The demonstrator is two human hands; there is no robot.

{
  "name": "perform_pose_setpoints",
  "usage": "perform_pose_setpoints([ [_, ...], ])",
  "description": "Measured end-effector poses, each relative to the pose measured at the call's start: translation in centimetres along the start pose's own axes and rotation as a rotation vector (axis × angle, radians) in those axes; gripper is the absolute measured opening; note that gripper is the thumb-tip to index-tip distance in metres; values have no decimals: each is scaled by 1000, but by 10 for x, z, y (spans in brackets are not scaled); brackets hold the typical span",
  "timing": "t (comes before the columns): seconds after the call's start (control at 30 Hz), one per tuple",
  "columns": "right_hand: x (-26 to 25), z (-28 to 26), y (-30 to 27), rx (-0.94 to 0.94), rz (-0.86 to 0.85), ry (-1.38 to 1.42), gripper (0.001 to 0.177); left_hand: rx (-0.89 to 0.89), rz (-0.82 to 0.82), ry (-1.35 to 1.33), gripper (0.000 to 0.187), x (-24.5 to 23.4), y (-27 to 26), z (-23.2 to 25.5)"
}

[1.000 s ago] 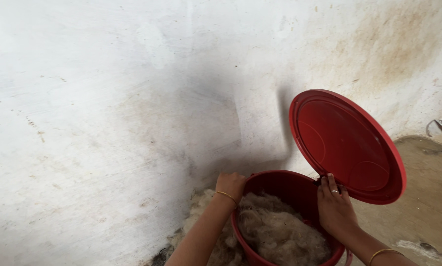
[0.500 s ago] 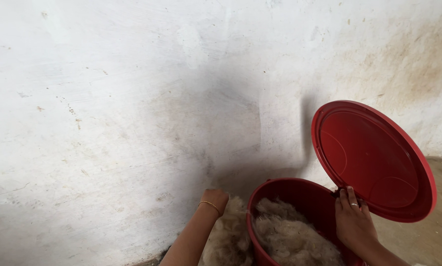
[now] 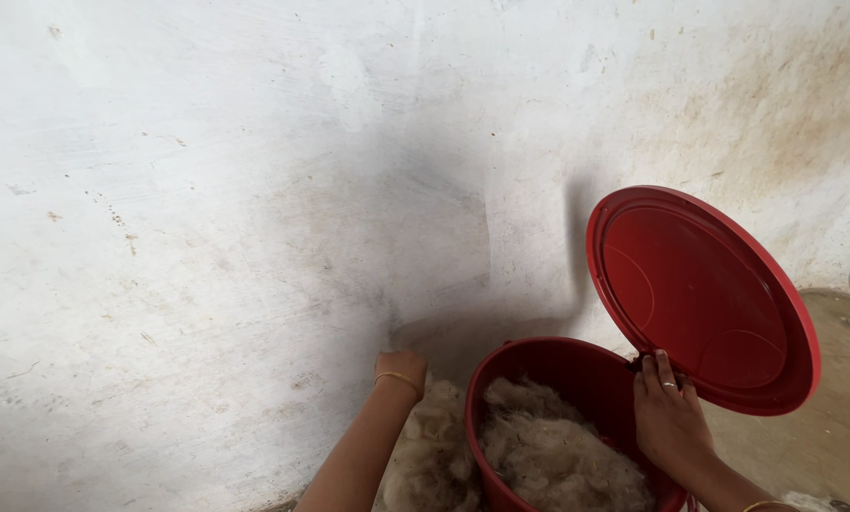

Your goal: The person gathers loose cotton fibers from the floor and places them into a red bucket. They repeatedly reach down to pick up cotton and transfer it into the container.

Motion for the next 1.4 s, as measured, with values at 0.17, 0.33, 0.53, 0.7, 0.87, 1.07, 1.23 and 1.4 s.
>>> perform_pose_setpoints([
  [0.17,-4,2,0,10,9,55,56,192,282,-41,13,-59,-8,64],
  [0.33,-7,1,-3,9,-26,65,58,431,15,-5,22,-32,-12,157],
  [0.53,-13,2,-6,11,-33,53,60,375,-264,253,39,53,14,186],
  [0.7,-11,3,-5,13,-44,64,62,386,-224,217,39,60,31,180],
  [0.87,-11,4,-6,11,-51,59,61,369,37,26,22,-15,19,150],
  [1.07,-12,3,-4,27,-16,103,58,346,288,-70,13,-61,3,112],
  [1.23,-10,1,-4,16,-22,36,60,289,342,-66,8,-58,8,72],
  [1.4,-10,0,-5,15,-40,-8,60,180,250,-64,13,-35,6,30],
])
Point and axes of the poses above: each hand's wrist, its own y-axis towards the middle knuckle, its own x-axis out of the palm, z = x × y, the point moved 6 cm from there along y, towards the middle knuckle, and after that the axes turned 9 degrees about x, right-handed, at the moved point
